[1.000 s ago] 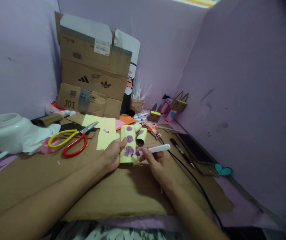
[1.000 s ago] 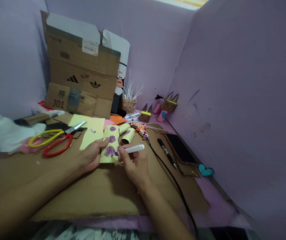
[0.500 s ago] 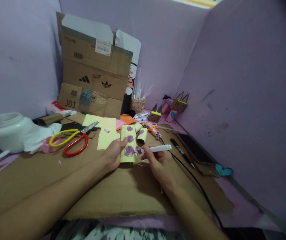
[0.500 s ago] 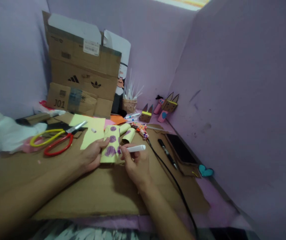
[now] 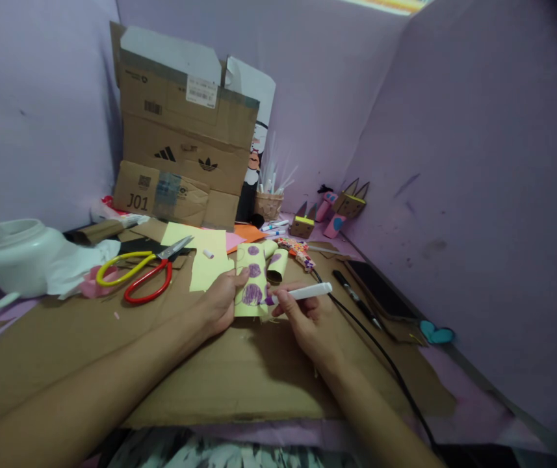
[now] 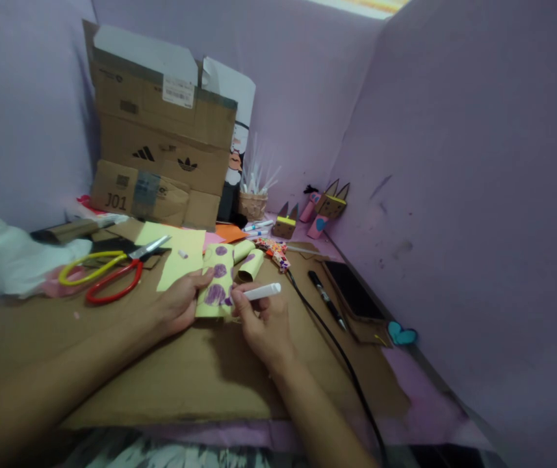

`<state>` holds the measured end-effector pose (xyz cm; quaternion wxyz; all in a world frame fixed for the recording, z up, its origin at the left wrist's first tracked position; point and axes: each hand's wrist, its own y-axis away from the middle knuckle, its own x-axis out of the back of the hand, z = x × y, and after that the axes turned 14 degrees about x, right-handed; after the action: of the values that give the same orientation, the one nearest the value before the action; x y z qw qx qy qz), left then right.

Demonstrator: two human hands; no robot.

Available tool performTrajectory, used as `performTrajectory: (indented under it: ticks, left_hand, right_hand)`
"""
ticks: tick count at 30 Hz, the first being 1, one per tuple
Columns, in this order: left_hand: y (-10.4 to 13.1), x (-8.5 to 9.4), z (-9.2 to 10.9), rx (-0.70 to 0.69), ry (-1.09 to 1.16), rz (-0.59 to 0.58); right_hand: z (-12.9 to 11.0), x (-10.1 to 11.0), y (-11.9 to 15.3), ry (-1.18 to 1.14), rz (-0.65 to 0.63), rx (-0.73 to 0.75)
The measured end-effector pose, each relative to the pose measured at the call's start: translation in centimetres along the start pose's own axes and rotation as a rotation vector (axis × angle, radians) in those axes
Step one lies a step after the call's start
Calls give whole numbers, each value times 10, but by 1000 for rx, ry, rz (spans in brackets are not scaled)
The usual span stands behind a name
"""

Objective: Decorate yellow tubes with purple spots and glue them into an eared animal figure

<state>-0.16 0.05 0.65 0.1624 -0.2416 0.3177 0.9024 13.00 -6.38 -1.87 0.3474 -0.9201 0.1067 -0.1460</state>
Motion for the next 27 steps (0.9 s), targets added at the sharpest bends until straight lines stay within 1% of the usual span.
performTrajectory:
  ticks: [8, 15, 17, 24, 27]
  left_hand:
    - [-1, 1, -1, -20, -3, 3]
    - [-2, 0, -1, -28, -10, 16]
    - [-2, 0, -1, -26, -3, 13]
    - [-1, 0, 0, -6, 0, -1]
    - [-1, 1, -1, -13, -9, -2]
  right_hand:
    - [2, -2, 0, -7, -19, 24]
    - [8, -4, 0, -79, 90, 45]
    - [7, -4, 0, -83, 98, 51]
    - [1, -2, 0, -22, -14, 5]
    - [1, -1, 1, -13, -24, 3]
